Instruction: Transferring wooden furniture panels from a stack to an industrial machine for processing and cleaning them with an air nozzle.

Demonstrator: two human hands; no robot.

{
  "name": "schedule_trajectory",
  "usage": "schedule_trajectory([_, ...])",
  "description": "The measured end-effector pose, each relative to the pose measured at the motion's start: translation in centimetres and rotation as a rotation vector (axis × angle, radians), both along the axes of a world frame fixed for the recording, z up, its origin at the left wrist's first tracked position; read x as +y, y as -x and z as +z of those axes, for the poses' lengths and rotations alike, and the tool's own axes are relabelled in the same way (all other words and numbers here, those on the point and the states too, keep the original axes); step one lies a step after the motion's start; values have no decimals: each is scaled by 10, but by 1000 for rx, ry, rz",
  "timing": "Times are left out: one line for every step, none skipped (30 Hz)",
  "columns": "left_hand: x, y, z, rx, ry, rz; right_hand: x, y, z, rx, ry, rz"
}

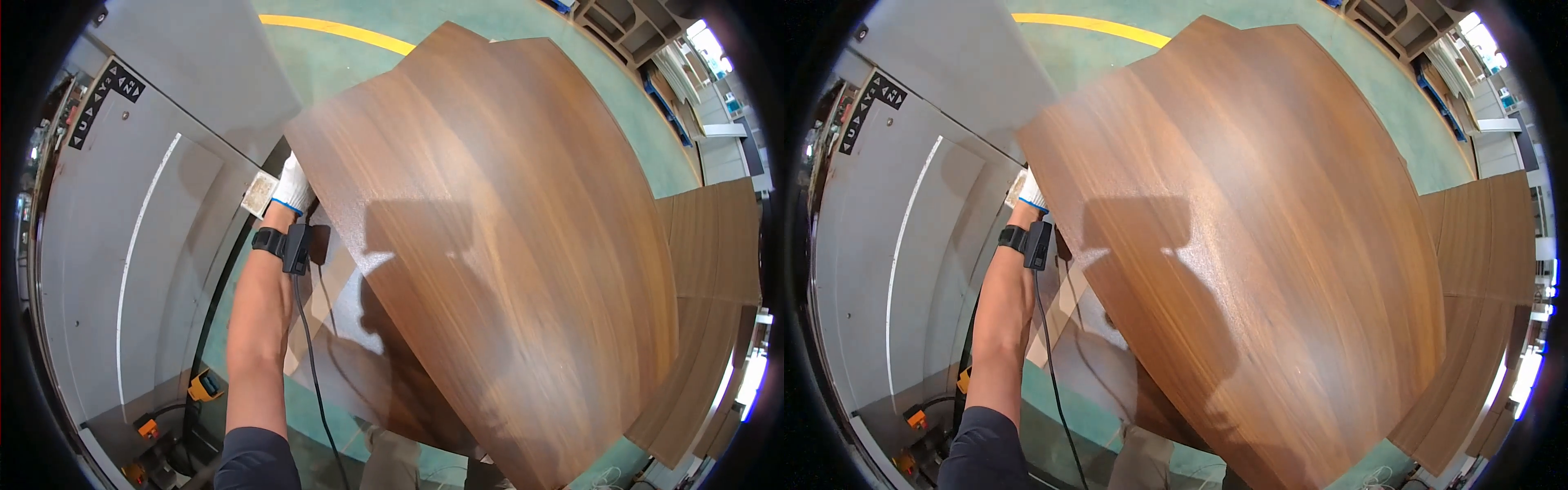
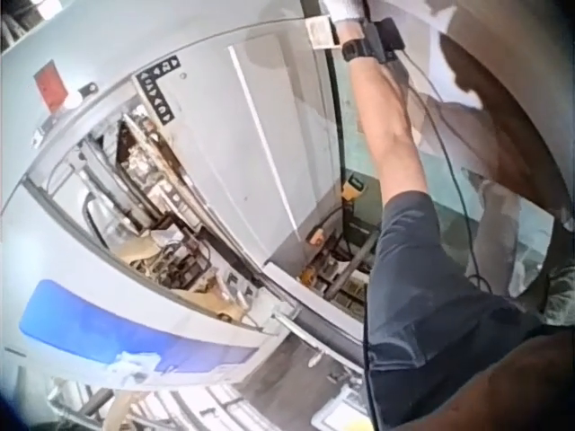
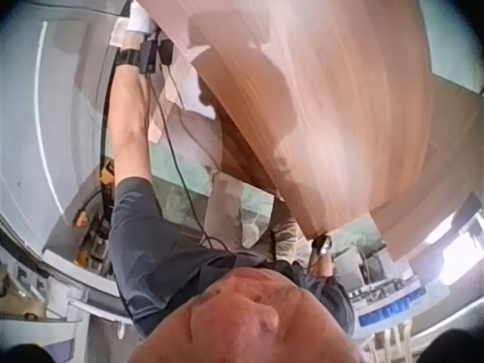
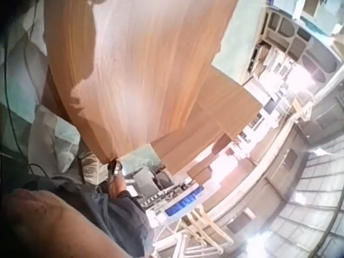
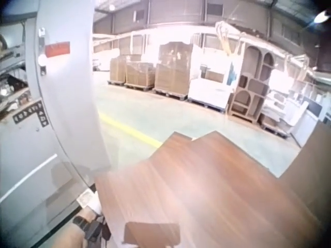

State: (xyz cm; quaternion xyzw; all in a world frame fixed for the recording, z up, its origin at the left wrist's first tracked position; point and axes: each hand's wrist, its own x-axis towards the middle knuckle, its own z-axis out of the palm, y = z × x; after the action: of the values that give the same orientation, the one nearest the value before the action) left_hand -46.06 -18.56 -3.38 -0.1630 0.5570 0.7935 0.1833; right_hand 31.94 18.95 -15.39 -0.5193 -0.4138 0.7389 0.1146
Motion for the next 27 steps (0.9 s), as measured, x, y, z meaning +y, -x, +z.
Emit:
schedule_trajectory([-11,3,-5,91,59,-101,-4,0,-3,6,-3,6])
schedule_trajectory([-20,6,-11,181,117,-201,-8,-1,-6,13,-7,12])
schedule_trajectory([-19,6,-11,140,-41,-118,-7,-3,-9,17,-18,18])
schedule_trajectory([-16,6,-11,146,-47,-122,-6,-5,-11,22,-30,24])
schedule_trajectory([-14,6,-11,121,-48,-95,-4,-8,-12,26,-43,31])
schedule_trajectory([-9,5,-11,96,-51,-68,-1,-11,-13,30,-57,38])
schedule_trajectory([-4,2,-10,70,-55,-40,4,-15,-12,33,-73,46])
schedule_trajectory([2,-1,-9,43,-61,-14,9,-19,-11,35,-91,53])
schedule_trajectory([4,-1,-9,23,-58,13,7,-11,-13,44,-100,60])
schedule_trajectory([-3,-2,-16,29,-63,7,7,-15,-13,50,-112,65])
schedule_trajectory([-21,-4,-28,155,-28,-64,7,-19,-12,54,-123,70])
schedule_trajectory([-48,-10,-43,276,27,-133,-2,-20,-13,56,-115,79])
schedule_trajectory([-70,-20,-55,323,112,-135,-6,-22,-13,56,-116,85])
schedule_trajectory([-93,-33,-63,369,203,-139,-13,-26,-13,56,-111,91])
schedule_trajectory([-95,-59,-71,363,184,-145,0,-42,-10,47,-134,95])
schedule_trajectory([-94,-75,-77,349,167,-126,10,-57,-9,38,-151,98])
schedule_trajectory([-94,-90,-80,334,155,-110,19,-72,-10,30,-162,100])
schedule_trajectory([-103,-103,-84,323,154,-98,17,-85,-12,26,-163,98])
schedule_trajectory([-113,-116,-88,311,155,-88,14,-99,-15,21,-162,95])
schedule_trajectory([-123,-127,-90,299,157,-79,11,-112,-19,16,-160,90])
schedule_trajectory([-119,-137,-92,284,146,-70,13,-125,-21,7,-171,85])
schedule_trajectory([-113,-147,-95,267,131,-61,15,-139,-22,-4,-185,79])
schedule_trajectory([-106,-158,-101,247,114,-54,19,-154,-21,-20,-202,72])
schedule_trajectory([-125,-163,-106,241,128,-36,12,-157,-25,-16,-190,77])
schedule_trajectory([-144,-169,-113,233,137,-18,6,-160,-27,-16,-182,83])
schedule_trajectory([-162,-175,-120,223,143,1,1,-164,-28,-17,-178,88])
schedule_trajectory([-180,-182,-128,213,147,21,-3,-168,-27,-20,-176,95])
